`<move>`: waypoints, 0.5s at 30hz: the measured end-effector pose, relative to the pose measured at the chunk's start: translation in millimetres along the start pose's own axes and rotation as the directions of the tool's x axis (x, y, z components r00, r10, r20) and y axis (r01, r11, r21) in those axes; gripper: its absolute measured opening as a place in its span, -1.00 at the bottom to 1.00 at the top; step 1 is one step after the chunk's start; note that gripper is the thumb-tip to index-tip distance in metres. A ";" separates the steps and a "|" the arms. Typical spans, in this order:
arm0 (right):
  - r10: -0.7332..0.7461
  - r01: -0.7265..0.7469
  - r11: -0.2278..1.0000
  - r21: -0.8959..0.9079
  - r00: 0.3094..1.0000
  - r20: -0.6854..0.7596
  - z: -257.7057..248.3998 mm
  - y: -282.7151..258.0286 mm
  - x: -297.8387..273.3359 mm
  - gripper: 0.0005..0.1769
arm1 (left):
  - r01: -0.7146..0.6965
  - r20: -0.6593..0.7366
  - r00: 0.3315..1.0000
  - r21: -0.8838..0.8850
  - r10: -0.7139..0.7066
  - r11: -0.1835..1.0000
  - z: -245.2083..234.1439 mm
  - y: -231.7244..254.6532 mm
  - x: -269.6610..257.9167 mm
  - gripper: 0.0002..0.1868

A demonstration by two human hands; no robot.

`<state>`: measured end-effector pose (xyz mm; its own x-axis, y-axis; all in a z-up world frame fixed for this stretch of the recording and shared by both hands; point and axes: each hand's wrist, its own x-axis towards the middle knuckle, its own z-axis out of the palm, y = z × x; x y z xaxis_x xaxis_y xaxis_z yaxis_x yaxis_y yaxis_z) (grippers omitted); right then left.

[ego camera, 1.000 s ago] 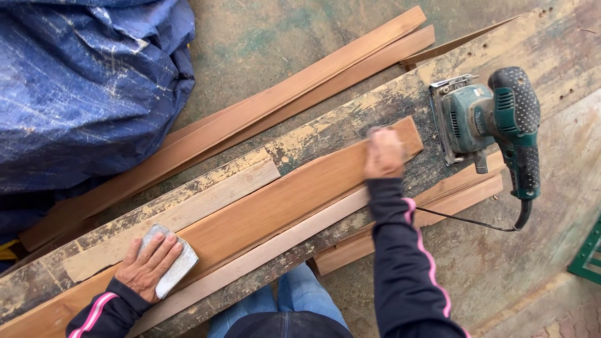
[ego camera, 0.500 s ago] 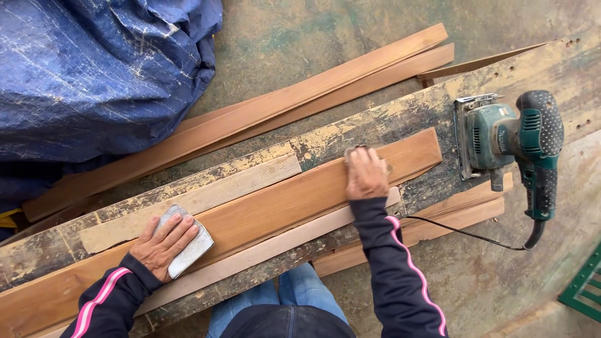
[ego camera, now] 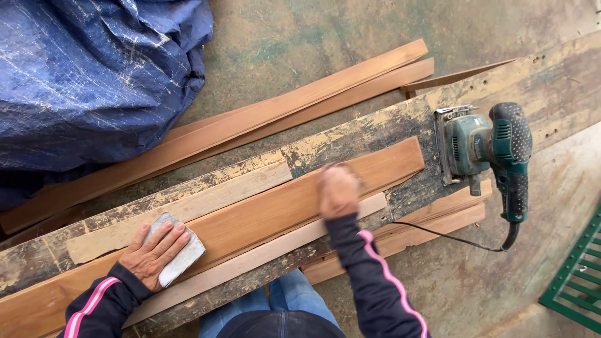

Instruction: Sand several long pieces of wood using a power sander and manual sandpaper.

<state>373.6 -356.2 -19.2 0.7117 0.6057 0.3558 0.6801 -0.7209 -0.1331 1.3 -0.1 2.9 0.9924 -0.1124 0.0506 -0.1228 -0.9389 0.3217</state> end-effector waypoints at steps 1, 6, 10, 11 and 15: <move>-0.007 0.007 1.000 -0.001 1.000 -0.004 -11.1 -8.5 8.9 -0.75 | 0.003 -0.007 1.000 0.001 -0.003 1.000 5.3 2.1 2.6 -0.24; -0.183 0.186 0.978 0.093 0.982 -0.035 -11.8 9.3 11.4 -0.72 | 0.014 0.036 0.999 -0.025 -0.014 1.000 3.8 -3.0 -3.0 -0.24; -0.154 0.153 0.988 -0.013 0.988 -0.025 -18.9 -34.7 1.5 -0.75 | 0.017 -0.010 1.000 -0.020 -0.017 1.000 -0.4 1.6 2.2 -0.24; -0.224 0.227 0.972 0.056 0.973 -0.050 -33.7 -50.8 10.0 -0.75 | 0.020 -0.013 1.000 -0.004 -0.020 1.000 2.0 0.2 4.5 -0.25; -0.128 0.108 0.971 0.212 0.988 0.083 -51.6 -31.0 35.7 -0.83 | 0.010 0.034 0.999 -0.018 -0.009 1.000 -1.5 -3.6 1.5 -0.24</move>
<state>368.8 -329.6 45.3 0.6312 0.7187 0.2917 0.7745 -0.5639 -0.2867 3.2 3.6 3.2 0.9932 -0.1151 0.0154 -0.1135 -0.9339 0.3391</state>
